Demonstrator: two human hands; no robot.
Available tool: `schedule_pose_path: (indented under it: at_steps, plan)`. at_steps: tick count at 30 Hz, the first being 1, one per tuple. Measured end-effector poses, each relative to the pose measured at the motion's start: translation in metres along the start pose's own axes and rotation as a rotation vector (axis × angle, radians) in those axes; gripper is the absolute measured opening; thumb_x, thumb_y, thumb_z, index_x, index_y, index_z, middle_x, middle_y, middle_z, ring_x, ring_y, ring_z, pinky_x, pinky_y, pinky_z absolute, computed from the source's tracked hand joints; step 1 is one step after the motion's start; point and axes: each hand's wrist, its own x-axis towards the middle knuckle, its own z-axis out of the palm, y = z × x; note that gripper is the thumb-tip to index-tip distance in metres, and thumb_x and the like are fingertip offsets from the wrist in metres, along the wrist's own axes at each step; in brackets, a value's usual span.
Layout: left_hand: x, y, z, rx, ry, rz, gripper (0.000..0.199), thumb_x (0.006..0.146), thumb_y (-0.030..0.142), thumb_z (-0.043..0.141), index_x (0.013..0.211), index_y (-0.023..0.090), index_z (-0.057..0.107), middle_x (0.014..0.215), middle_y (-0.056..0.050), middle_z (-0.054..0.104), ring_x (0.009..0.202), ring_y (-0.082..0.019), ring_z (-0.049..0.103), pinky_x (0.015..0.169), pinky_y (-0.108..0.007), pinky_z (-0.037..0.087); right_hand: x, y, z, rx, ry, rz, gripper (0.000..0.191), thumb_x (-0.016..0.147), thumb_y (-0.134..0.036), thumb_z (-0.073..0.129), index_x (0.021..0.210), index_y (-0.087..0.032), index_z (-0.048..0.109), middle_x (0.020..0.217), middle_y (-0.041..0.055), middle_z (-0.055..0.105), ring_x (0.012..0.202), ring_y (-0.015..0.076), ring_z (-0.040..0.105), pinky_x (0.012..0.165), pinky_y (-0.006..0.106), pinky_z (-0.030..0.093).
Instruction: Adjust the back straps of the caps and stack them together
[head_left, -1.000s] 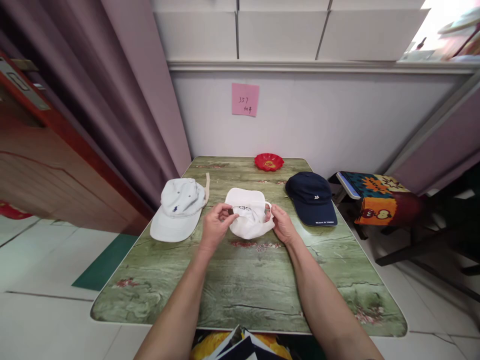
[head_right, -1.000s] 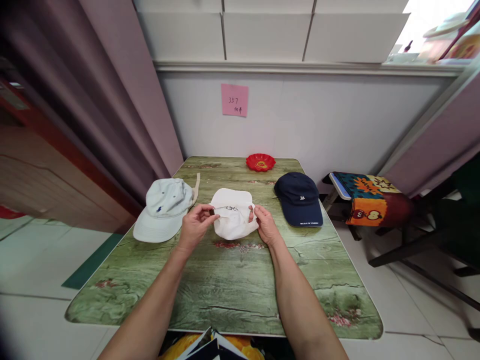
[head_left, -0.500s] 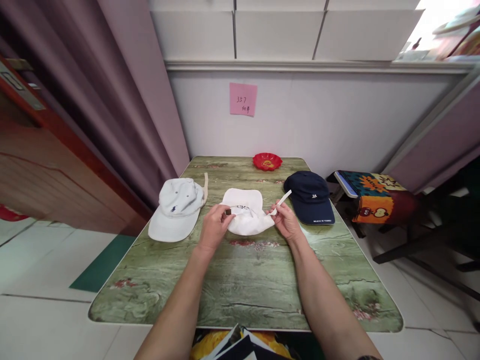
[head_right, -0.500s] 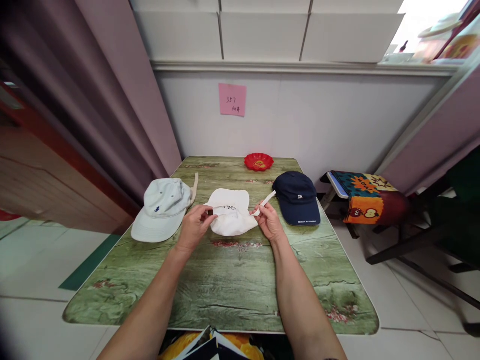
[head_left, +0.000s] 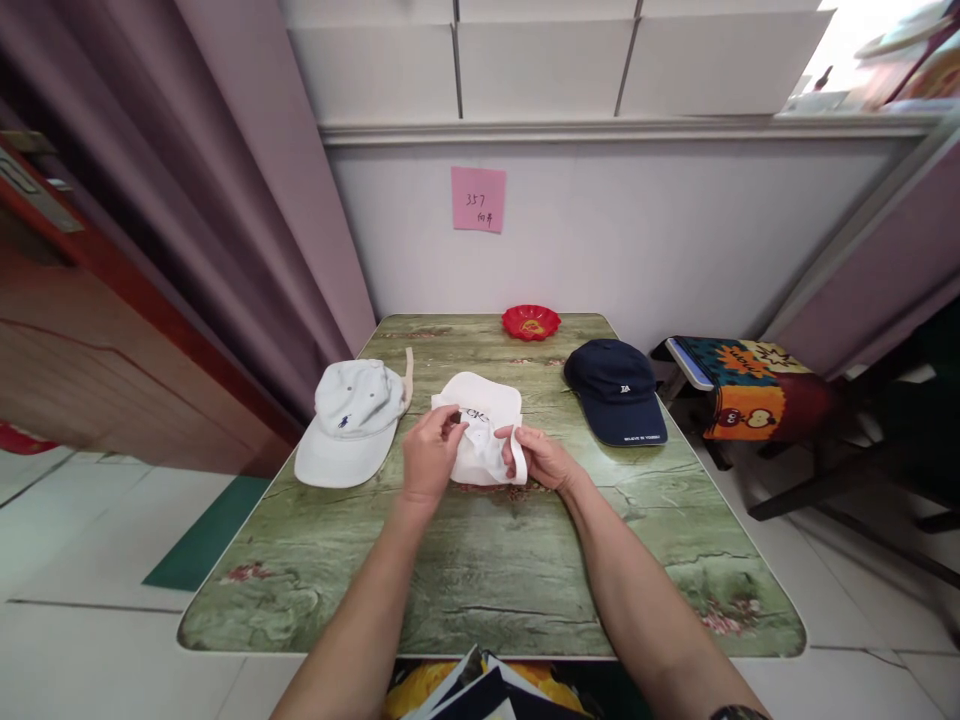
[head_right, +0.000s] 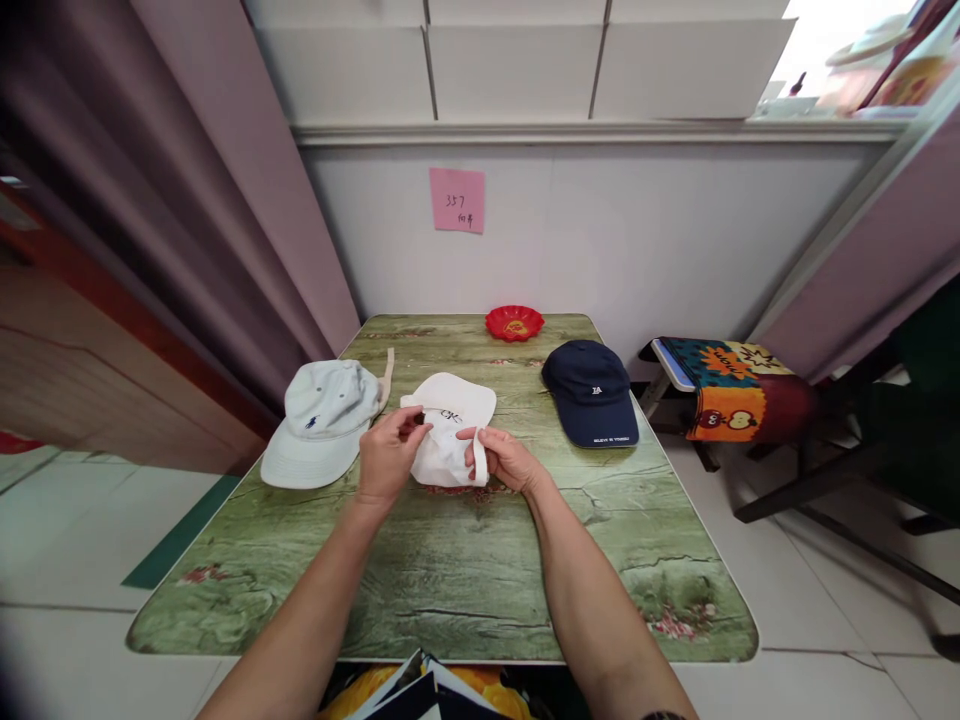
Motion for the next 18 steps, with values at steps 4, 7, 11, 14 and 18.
schedule_pose_path:
  at_steps: [4, 7, 11, 14, 18]
  plan:
    - [0.000, 0.007, 0.006, -0.227, 0.006, -0.209, 0.024, 0.071, 0.025, 0.073, 0.093, 0.019, 0.066, 0.071, 0.001, 0.064, 0.059, -0.014, 0.056, 0.062, -0.026, 0.048, 0.002, 0.001, 0.011, 0.025, -0.012, -0.009, 0.043, 0.080, -0.046, 0.073, 0.110, -0.016, 0.068, 0.083, 0.0023, 0.068, 0.058, 0.0113, 0.063, 0.057, 0.026, 0.055]
    - [0.000, 0.016, 0.008, -0.290, -0.005, -0.219, 0.019, 0.069, 0.024, 0.072, 0.085, 0.018, 0.064, 0.072, 0.001, 0.065, 0.061, -0.013, 0.057, 0.063, -0.025, 0.047, 0.005, 0.002, 0.017, 0.016, 0.055, -0.053, 0.040, 0.079, -0.044, 0.075, 0.105, -0.014, 0.070, 0.072, -0.0013, 0.063, 0.056, 0.0088, 0.060, 0.062, 0.025, 0.056]
    - [0.001, 0.024, 0.007, -0.332, -0.014, -0.239, 0.017, 0.066, 0.025, 0.073, 0.076, 0.018, 0.062, 0.068, 0.001, 0.063, 0.058, -0.012, 0.055, 0.059, -0.024, 0.045, 0.008, 0.001, 0.023, 0.013, 0.123, -0.096, 0.037, 0.080, -0.042, 0.074, 0.105, -0.015, 0.071, 0.065, -0.0040, 0.057, 0.053, 0.0073, 0.054, 0.063, 0.025, 0.057]
    - [0.002, 0.026, 0.005, -0.383, -0.008, -0.298, 0.021, 0.061, 0.026, 0.077, 0.072, 0.017, 0.061, 0.066, 0.002, 0.062, 0.056, -0.011, 0.054, 0.057, -0.024, 0.044, 0.008, -0.001, 0.024, 0.063, 0.141, -0.113, 0.036, 0.080, -0.039, 0.074, 0.108, -0.017, 0.069, 0.067, -0.0040, 0.056, 0.055, 0.0080, 0.051, 0.063, 0.025, 0.058]
    - [0.005, 0.028, 0.004, -0.481, -0.008, -0.356, 0.027, 0.057, 0.028, 0.081, 0.068, 0.017, 0.059, 0.066, 0.001, 0.063, 0.058, -0.012, 0.056, 0.058, -0.024, 0.046, 0.009, -0.003, 0.022, 0.110, 0.167, -0.151, 0.037, 0.079, -0.037, 0.075, 0.108, -0.019, 0.063, 0.065, -0.0065, 0.052, 0.052, 0.0073, 0.046, 0.060, 0.024, 0.057]
